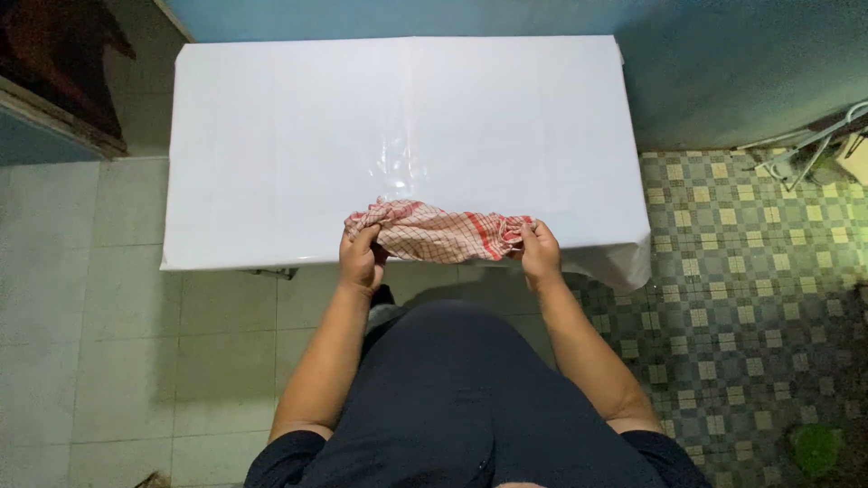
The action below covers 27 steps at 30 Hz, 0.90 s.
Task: The person wipes a large white rectangular surface with a red and white checkered cloth, using repetitive back-and-forth motions across the top. The cloth is occasionally refolded during the process.
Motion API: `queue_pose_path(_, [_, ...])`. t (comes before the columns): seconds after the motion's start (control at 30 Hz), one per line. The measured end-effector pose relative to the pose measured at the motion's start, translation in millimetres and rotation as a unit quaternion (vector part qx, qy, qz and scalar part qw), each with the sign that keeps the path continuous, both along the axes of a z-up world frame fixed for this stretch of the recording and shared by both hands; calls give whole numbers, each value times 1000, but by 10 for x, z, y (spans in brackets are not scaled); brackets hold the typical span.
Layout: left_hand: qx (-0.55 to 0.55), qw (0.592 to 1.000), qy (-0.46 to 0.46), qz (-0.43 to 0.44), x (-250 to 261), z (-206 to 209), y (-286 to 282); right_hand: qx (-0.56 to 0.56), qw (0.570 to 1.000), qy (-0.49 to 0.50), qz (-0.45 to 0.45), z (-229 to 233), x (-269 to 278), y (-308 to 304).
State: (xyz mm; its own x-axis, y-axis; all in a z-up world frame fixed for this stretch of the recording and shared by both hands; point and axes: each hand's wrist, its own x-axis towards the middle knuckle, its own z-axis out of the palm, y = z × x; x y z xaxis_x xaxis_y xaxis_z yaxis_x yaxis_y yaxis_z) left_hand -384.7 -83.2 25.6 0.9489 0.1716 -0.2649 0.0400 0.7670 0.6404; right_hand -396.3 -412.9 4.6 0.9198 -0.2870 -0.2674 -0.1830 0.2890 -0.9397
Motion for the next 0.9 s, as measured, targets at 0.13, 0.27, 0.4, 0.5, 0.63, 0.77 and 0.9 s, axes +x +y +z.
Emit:
queue_pose_path(0.13, [3,998,-53,-17,-63,283,-468,5,988,-76,136,297,-100,99])
queue_pose_path(0.27, [48,991,-90,-91,-79,685,-712,-163,937,-65,302,850,-101,581])
queue_pose_path(0.4, [56,990,-68,-110,-5,762,-636,-287,919,36,268,821,60,803])
queue_pose_path(0.5, [61,994,-25,-84,144,811,-275,-227,957,21,177,-104,371,444])
queue_pose_path(0.63, [101,992,73,-26,377,600,183,4,997,72,4,532,265,687])
queue_pose_path(0.77, [136,981,106,-92,441,539,305,95,993,55,-47,581,289,956])
queue_pose_path(0.9, [319,916,104,-220,585,256,240,177,982,-14,-63,836,474,1141])
